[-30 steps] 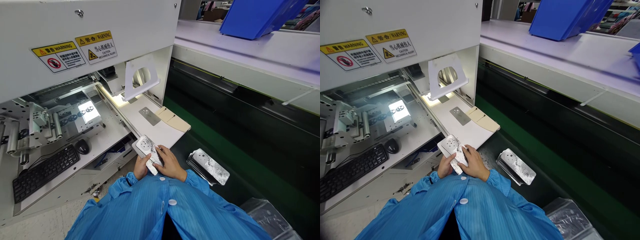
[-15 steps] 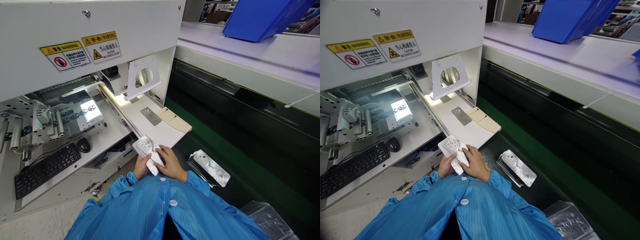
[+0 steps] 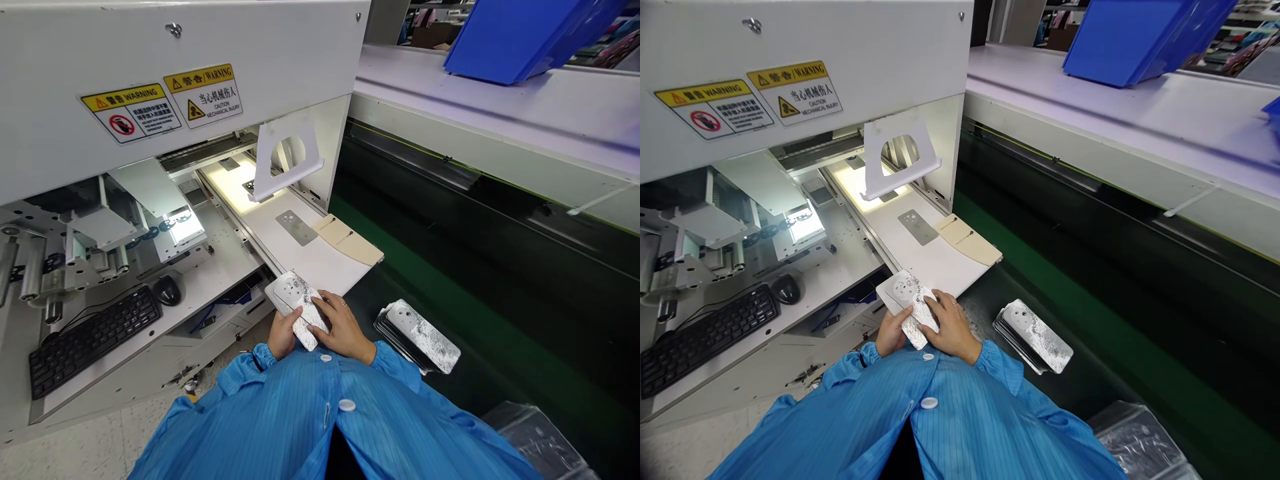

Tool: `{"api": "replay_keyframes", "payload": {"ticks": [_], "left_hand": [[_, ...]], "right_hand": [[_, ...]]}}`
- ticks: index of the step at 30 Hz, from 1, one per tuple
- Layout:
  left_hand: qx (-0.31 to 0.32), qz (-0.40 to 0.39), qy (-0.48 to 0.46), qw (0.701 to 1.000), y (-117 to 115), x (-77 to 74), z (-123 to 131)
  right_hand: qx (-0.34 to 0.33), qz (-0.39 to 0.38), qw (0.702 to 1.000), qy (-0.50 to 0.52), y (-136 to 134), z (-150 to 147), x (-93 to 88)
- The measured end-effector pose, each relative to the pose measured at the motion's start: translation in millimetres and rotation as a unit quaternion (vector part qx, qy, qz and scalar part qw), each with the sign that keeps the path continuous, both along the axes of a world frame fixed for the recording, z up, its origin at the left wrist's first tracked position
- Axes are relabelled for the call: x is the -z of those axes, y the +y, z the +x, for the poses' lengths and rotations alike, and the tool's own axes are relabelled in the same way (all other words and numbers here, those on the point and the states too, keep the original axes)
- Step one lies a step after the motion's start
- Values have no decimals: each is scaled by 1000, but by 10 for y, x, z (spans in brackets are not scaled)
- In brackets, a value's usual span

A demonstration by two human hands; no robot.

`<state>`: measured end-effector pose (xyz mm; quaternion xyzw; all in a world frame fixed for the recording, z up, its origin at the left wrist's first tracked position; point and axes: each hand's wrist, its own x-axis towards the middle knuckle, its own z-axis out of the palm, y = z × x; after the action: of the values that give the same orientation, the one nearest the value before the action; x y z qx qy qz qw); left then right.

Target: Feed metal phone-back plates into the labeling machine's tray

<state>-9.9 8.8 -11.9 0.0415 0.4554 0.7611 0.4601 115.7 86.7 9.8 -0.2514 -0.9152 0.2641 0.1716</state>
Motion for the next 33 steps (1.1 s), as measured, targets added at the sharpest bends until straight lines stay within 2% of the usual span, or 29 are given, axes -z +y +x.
{"api": "replay_keyframes", "payload": {"ticks": [22,33], "left_hand": [[9,-3,8,1000,23,-6,-8],[8,8,3,1000,26,49,-22]], "right_hand": [[-4,-4,1000,1,36,-10,15],[0,5,1000,-7,35,-8,24]]}}
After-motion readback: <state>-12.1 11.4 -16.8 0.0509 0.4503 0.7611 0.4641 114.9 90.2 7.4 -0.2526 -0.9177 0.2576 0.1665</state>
